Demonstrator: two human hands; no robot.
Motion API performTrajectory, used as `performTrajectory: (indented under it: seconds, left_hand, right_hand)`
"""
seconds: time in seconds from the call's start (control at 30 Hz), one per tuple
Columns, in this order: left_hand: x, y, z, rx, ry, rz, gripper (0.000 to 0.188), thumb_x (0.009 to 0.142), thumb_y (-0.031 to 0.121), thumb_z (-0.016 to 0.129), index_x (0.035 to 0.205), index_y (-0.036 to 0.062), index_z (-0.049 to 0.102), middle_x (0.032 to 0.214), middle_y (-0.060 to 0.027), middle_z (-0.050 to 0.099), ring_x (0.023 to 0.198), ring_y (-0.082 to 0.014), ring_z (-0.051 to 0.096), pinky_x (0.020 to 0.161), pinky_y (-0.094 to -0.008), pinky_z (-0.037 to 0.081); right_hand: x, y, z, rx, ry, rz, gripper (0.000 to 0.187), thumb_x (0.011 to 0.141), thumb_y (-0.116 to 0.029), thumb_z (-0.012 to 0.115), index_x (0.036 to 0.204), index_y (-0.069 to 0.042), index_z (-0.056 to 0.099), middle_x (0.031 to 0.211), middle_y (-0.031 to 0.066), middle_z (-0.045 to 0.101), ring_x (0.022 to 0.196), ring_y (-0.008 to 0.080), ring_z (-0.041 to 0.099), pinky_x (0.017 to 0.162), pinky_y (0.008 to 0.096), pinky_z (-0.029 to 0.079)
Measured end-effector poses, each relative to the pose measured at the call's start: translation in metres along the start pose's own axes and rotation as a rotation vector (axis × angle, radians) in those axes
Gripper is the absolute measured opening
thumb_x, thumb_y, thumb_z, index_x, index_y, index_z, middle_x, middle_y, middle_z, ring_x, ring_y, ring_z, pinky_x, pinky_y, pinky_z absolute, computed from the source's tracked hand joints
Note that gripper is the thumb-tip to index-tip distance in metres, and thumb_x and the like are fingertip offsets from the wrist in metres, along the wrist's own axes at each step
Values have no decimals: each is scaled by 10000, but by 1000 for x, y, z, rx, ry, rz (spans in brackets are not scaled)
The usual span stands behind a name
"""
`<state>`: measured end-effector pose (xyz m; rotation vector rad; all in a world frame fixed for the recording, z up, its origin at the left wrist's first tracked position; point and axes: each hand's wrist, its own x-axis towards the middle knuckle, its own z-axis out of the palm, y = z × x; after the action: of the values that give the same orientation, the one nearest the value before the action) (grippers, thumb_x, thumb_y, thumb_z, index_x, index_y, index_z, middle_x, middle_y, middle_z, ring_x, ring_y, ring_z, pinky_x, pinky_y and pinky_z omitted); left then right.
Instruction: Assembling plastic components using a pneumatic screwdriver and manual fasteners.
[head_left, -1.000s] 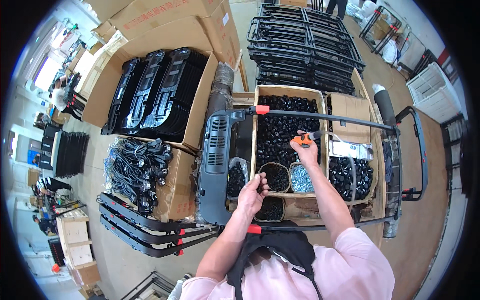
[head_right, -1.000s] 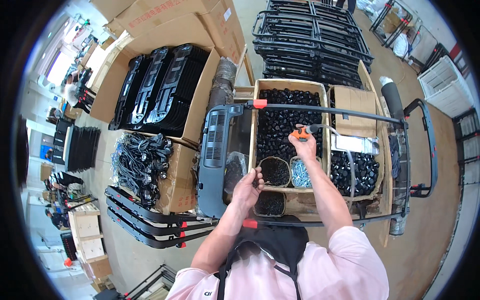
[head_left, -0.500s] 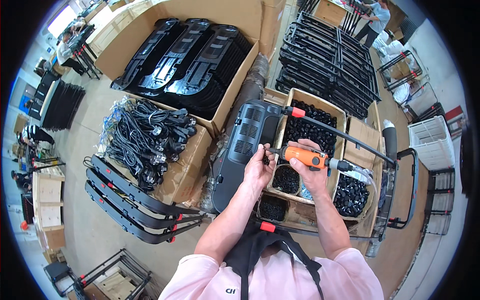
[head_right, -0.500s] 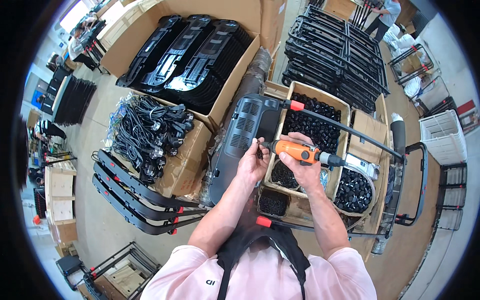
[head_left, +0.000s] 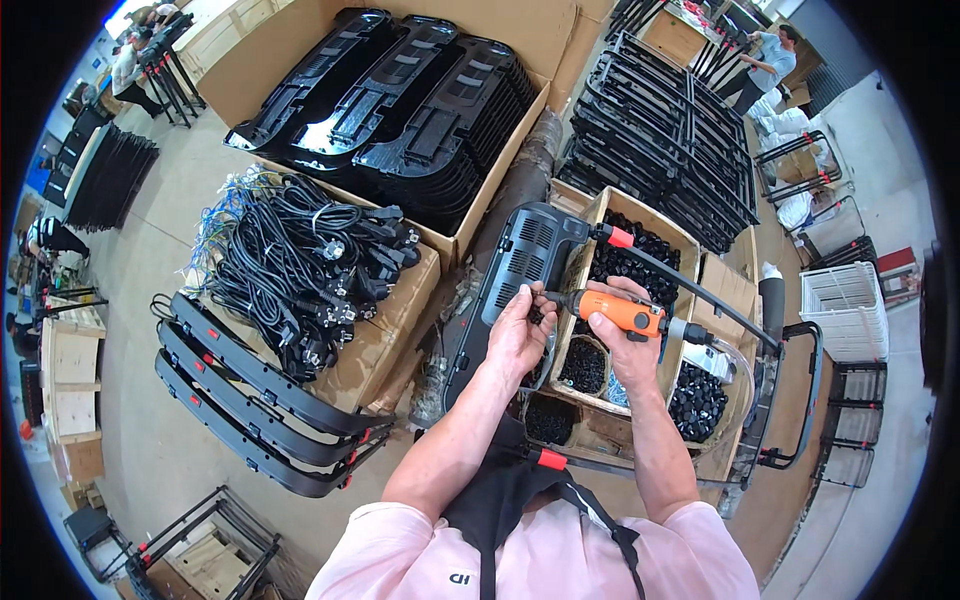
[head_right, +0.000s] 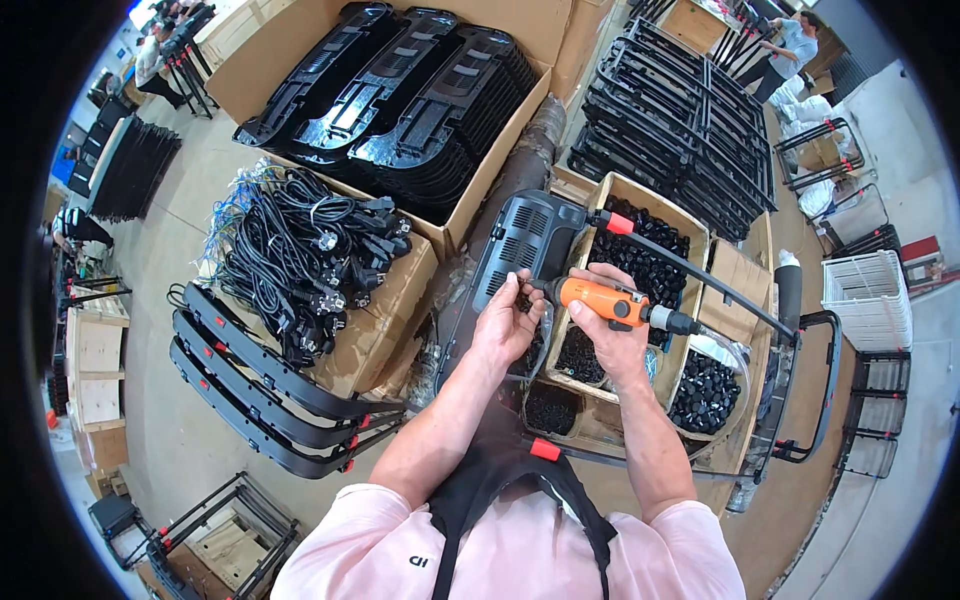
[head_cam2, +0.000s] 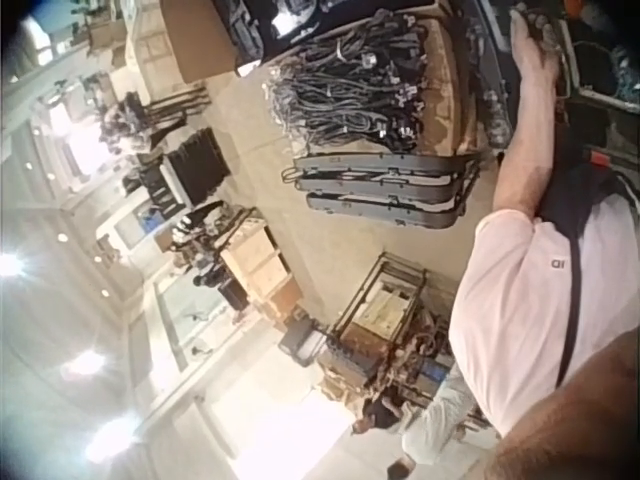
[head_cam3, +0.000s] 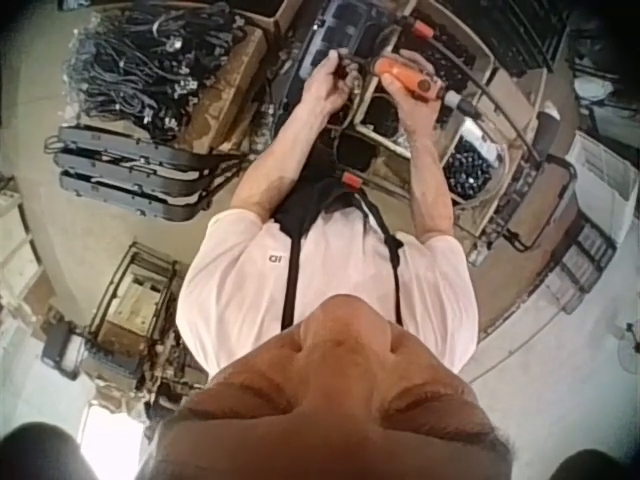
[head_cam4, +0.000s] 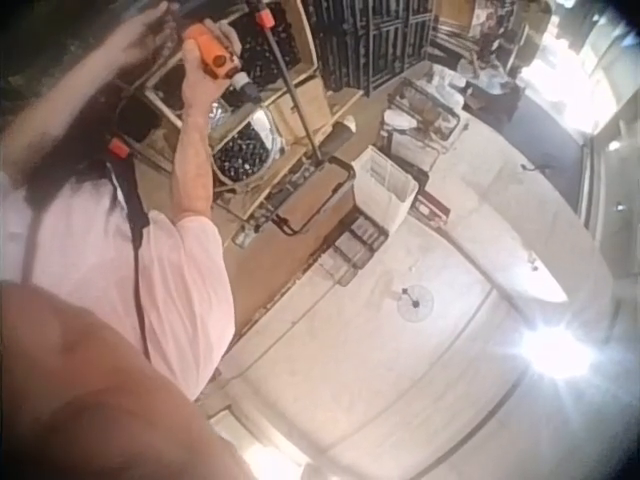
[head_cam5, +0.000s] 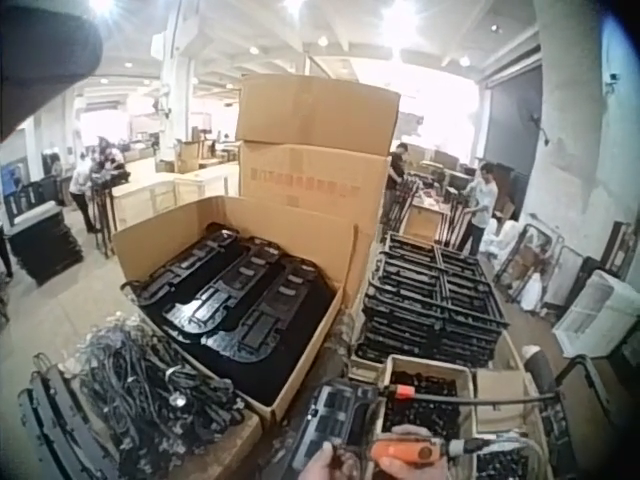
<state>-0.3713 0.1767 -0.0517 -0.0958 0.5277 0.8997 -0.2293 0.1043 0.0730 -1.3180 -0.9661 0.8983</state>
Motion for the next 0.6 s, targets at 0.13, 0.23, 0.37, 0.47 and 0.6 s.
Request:
performTrajectory:
  seconds: [0.13,0.23,0.37,0.47,0.6]
  left_hand:
    - [4,6,2,-20,-6,-17,299,1119,308,576,1225,51,686,971,-34,655,885,-159,673,795,-296,619]
    - [7,11,3,-39,-9,-22,295,1118,301,579,1240,52,682,978,-33,656,895,-159,671,814,-299,614]
    - [13,17,3,-72,-22,-30,302,1117,304,583,1261,56,677,976,-28,656,894,-159,671,823,-304,610]
    - [16,22,2,-55,-35,-53,304,1103,328,604,1240,72,694,980,-23,639,910,-170,663,842,-316,611]
    - [22,30,3,-32,-18,-96,330,1097,370,608,1230,83,701,1031,-26,643,955,-167,659,859,-315,599]
  right_hand:
    - [6,-4,6,-13,19,11,593,882,-62,839,1402,7,562,1317,189,710,1191,227,687,1062,379,554]
    - [11,-7,12,-23,29,26,594,882,-54,834,1405,7,561,1315,189,711,1198,228,684,1074,380,546]
    - [17,-11,20,-32,37,58,607,874,-58,841,1408,7,561,1316,189,712,1201,232,683,1091,391,535]
    - [24,-10,23,-61,21,59,616,868,-65,850,1408,4,562,1315,186,713,1210,235,681,1097,393,530]
    - [38,-11,30,-148,-43,60,619,869,-80,860,1409,-7,566,1321,175,713,1231,234,672,1106,390,523]
